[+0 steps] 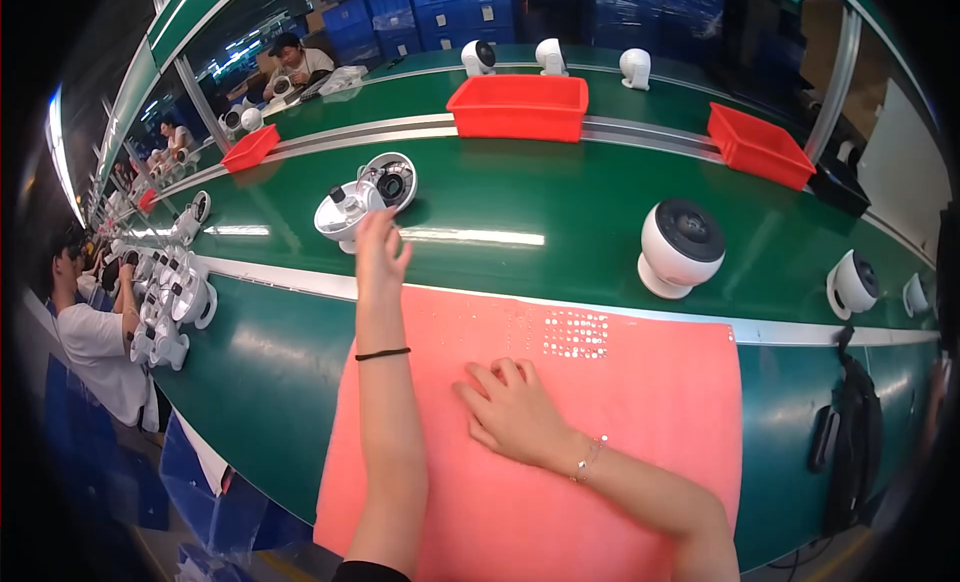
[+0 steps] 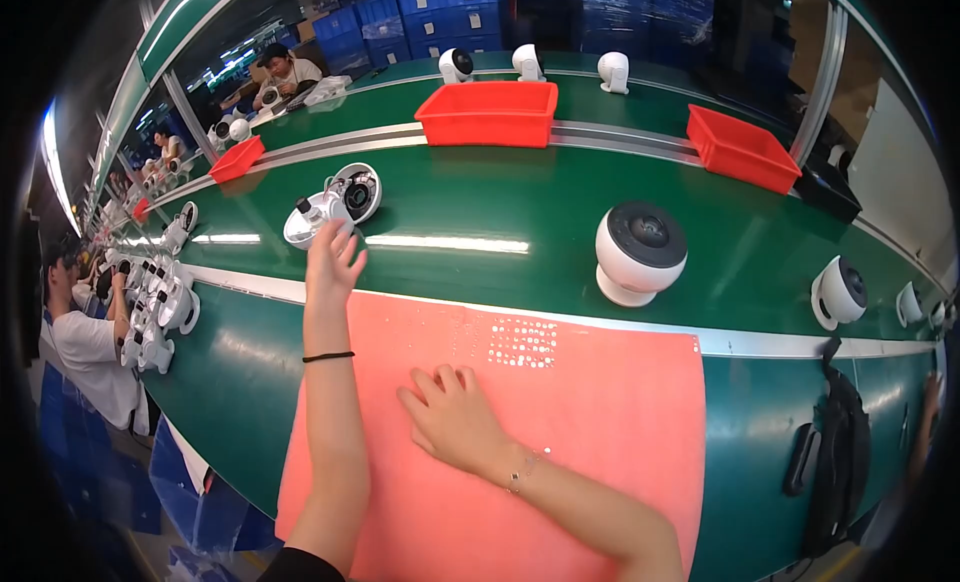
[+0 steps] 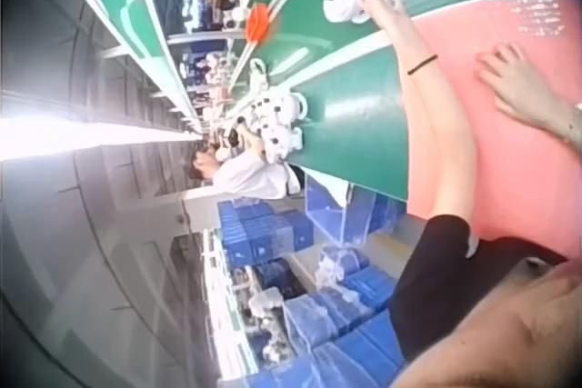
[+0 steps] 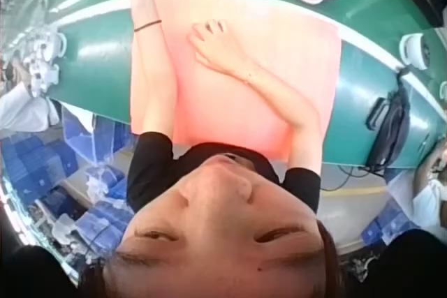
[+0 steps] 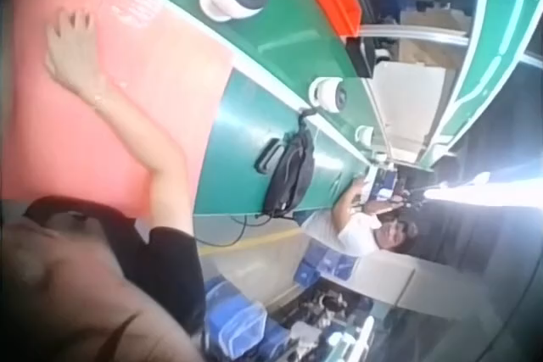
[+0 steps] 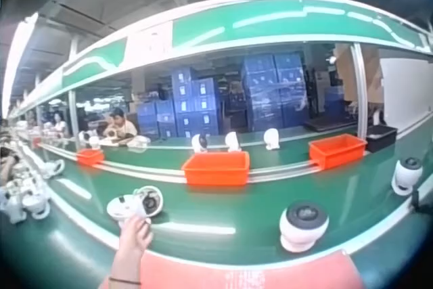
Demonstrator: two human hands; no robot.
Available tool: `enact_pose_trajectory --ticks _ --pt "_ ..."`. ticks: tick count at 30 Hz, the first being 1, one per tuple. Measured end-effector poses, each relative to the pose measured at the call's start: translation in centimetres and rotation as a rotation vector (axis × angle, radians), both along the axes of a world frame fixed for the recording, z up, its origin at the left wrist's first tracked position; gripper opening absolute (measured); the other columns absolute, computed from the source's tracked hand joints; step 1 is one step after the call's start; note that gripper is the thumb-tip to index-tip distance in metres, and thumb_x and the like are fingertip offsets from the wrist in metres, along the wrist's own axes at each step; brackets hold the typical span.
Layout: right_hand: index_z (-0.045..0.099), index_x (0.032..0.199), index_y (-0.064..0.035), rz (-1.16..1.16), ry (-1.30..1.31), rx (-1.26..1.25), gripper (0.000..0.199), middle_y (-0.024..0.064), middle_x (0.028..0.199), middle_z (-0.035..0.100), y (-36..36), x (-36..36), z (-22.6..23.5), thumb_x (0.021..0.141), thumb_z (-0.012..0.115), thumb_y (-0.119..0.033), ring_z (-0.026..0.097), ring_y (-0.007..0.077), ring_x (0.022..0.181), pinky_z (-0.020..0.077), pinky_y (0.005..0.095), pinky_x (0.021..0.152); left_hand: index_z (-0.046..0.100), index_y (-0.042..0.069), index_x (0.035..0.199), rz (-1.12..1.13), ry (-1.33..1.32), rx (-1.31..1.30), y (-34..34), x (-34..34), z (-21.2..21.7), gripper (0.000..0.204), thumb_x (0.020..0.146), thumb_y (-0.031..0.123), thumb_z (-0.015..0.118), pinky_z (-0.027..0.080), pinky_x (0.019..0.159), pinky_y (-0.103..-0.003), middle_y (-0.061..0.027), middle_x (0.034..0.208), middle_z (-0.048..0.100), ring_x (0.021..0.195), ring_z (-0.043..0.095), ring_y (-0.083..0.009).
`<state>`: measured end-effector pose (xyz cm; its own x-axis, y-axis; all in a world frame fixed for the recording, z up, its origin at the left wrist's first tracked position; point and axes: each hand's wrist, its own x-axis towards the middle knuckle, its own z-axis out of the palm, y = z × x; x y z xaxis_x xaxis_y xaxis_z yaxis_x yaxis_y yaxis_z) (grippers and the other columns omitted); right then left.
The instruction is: Assembling the internal components and housing for dome security cameras on an assembly line.
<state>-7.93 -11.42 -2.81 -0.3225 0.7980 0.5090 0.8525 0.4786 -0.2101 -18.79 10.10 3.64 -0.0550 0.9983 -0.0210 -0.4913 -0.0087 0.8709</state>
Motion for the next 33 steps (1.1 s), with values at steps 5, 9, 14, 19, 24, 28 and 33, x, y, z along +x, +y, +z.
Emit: enact_pose_trajectory --ticks 5,9,14,19,24,28,33 --pt "0.053 0.101 -0.0071 -0.031 0.033 -0.005 0.034 0.0095 0.110 0.049 0.4 -0.9 -0.7 0.070 0.060 -0.019 0.045 0.0257 0.089 0.0355 0.0386 0.079 0.022 0.013 0.128 0.094 -0.185 0.012 7.1 -6.5 -5.5 0.072 0.074 0.018 0.069 0.034 0.091 -0.039 -0.0154 0.130 0.032 0.122 0.032 -0.0291" --pt "0.053 0.101 -0.0073 -0.042 0.029 -0.036 0.034 0.0094 0.110 0.049 1.0 -1.4 -1.0 0.070 0.060 -0.019 0.045 0.0258 0.089 0.0351 0.0385 0.080 0.020 0.013 0.130 -0.007 -0.318 0.020 8.9 -6.0 -7.4 0.067 0.080 0.024 0.065 0.040 0.092 -0.034 -0.0180 0.128 0.034 0.117 0.041 -0.0299" --pt "0.053 0.102 -0.0076 -0.073 0.037 -0.031 0.035 0.0100 0.111 0.048 1.5 -2.0 -1.0 0.069 0.060 -0.018 0.044 0.0266 0.090 0.0351 0.0389 0.081 0.024 0.007 0.129 -0.043 -0.309 0.097 9.5 -5.6 -7.7 0.062 0.081 0.016 0.063 0.046 0.089 -0.033 -0.0183 0.124 0.037 0.115 0.042 -0.0300" --pt "0.052 0.106 -0.0081 -0.047 0.127 -0.075 0.040 0.0113 0.114 0.046 2.2 -1.7 -1.5 0.068 0.061 -0.017 0.042 0.0287 0.094 0.0348 0.0404 0.083 0.036 0.000 0.123 0.003 -0.207 0.044 7.6 -5.4 -5.3 0.058 0.076 0.018 0.065 0.052 0.076 -0.028 -0.0196 0.118 0.045 0.095 0.058 -0.0299" --pt "0.049 0.116 -0.0084 -0.141 0.154 0.029 0.051 0.0118 0.123 0.040 3.0 0.2 1.0 0.067 0.063 -0.014 0.037 0.0310 0.099 0.0346 0.0416 0.084 0.042 -0.009 0.115 -0.066 -0.017 0.100 4.0 -4.1 -1.4 0.061 0.074 0.030 0.065 0.053 0.060 -0.023 -0.0265 0.104 0.054 0.073 0.064 -0.0273" --pt "0.047 0.122 -0.0110 -0.392 -0.076 0.295 0.059 0.0094 0.133 0.034 4.6 2.7 3.6 0.064 0.060 -0.007 0.034 0.0302 0.101 0.0300 0.0406 0.085 0.034 -0.009 0.122 -0.264 -0.018 0.010 1.6 -1.1 0.2 0.077 0.071 0.038 0.067 0.050 0.049 -0.018 -0.0277 0.094 0.057 0.061 0.064 -0.0212" --pt "0.050 0.120 -0.0128 -0.565 -0.459 0.467 0.061 0.0033 0.128 0.041 3.7 7.4 4.1 0.060 0.056 0.001 0.032 0.0277 0.100 0.0235 0.0393 0.087 0.049 0.000 0.102 -0.423 0.053 -0.022 -1.9 1.9 1.2 0.053 0.074 0.043 0.059 0.049 0.045 -0.016 -0.0197 0.080 0.061 0.057 0.063 -0.0154"
